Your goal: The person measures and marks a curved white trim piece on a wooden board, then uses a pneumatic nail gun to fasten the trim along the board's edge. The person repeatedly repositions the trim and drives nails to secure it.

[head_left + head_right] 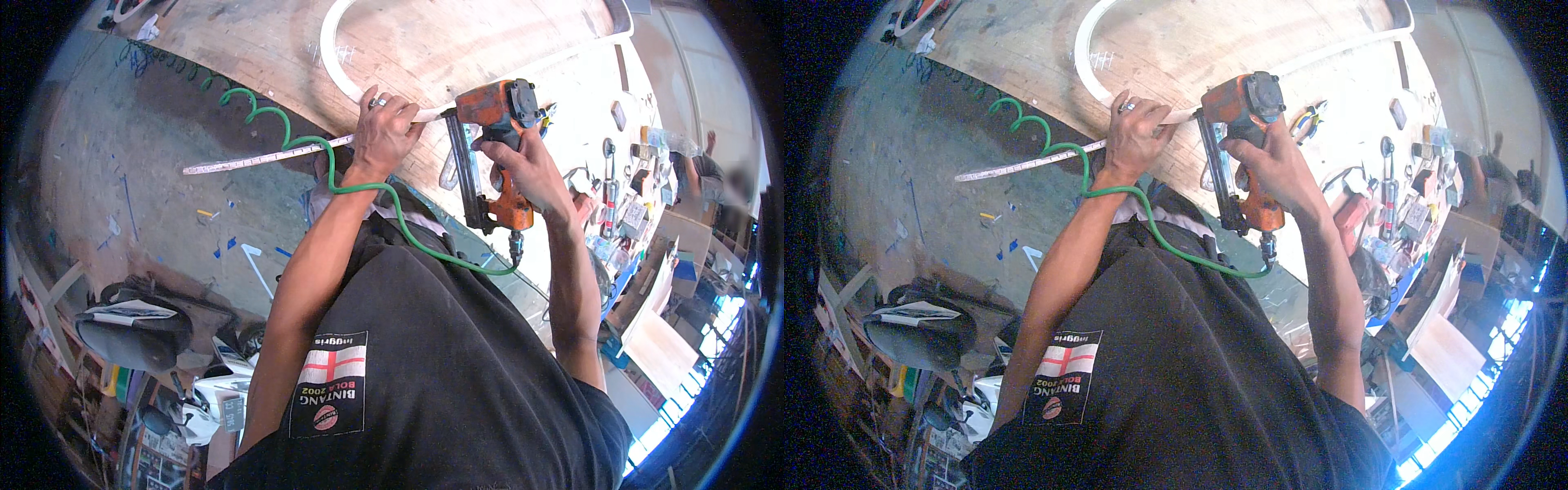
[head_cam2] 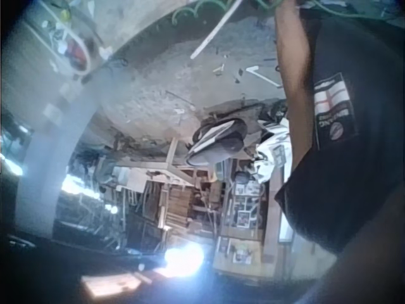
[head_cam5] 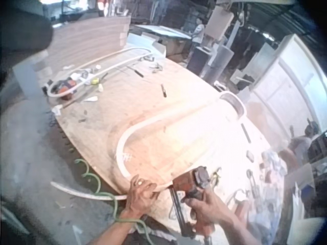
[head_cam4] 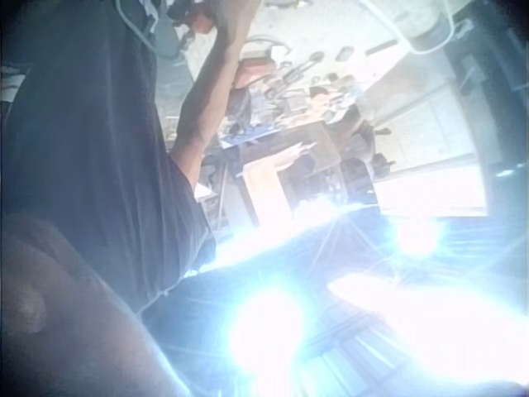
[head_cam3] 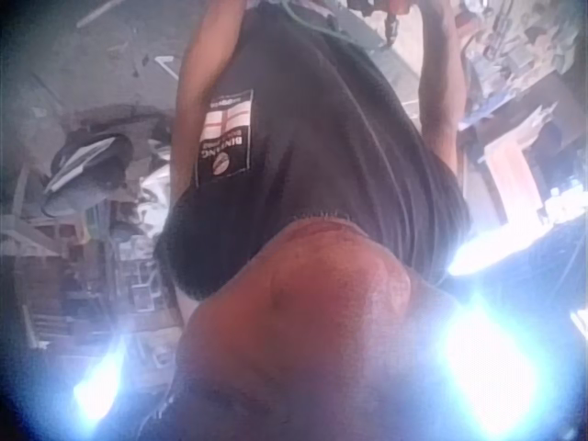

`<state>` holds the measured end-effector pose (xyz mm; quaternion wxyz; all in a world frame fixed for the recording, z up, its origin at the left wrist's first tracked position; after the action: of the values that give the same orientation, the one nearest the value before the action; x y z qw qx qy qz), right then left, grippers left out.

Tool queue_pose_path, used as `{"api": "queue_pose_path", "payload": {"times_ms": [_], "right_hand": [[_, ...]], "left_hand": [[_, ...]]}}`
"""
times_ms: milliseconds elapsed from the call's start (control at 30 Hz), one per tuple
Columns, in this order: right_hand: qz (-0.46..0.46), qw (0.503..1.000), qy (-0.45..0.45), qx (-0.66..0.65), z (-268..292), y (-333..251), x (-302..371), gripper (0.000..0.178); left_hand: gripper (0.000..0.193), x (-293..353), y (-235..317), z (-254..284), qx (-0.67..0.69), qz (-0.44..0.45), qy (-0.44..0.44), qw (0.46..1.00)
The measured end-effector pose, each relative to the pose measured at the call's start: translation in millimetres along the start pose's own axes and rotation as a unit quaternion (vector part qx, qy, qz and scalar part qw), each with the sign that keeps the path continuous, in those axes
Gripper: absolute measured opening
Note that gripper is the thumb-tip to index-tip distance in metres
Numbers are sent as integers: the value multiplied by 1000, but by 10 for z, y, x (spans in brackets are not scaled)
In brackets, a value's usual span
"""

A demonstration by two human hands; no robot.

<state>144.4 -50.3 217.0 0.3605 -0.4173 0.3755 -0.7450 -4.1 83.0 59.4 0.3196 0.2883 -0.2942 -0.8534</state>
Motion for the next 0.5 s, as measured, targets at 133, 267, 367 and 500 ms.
{"api": "queue_pose_path", "payload": {"times_ms": [133,267,367,500], "right_hand": [[-17,999,-16,29,14,75,-23,47],[-27,998,0,50,-15,36,-1,46],[-32,998,5,56,-35,-55,15,45],[-48,997,-16,55,-28,-73,-9,47]], "left_hand": [[15,-14,26,27,-3,0,-1,1000],[14,-5,22,40,5,1,3,1000],[14,1,31,47,3,2,7,1000],[14,3,33,36,-2,3,-4,1000]]}}
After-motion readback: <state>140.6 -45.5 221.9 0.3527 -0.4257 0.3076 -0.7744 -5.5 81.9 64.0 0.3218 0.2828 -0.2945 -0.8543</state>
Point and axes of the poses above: each hand's wrist, its own x-axis away from the middle knuckle, its own z-axis out of the back of the hand, y = z × x, the point moved 3 cm from there along -x, towards the middle knuckle, and after that the axes turned 9 degrees about z, right-handed, at the moved point
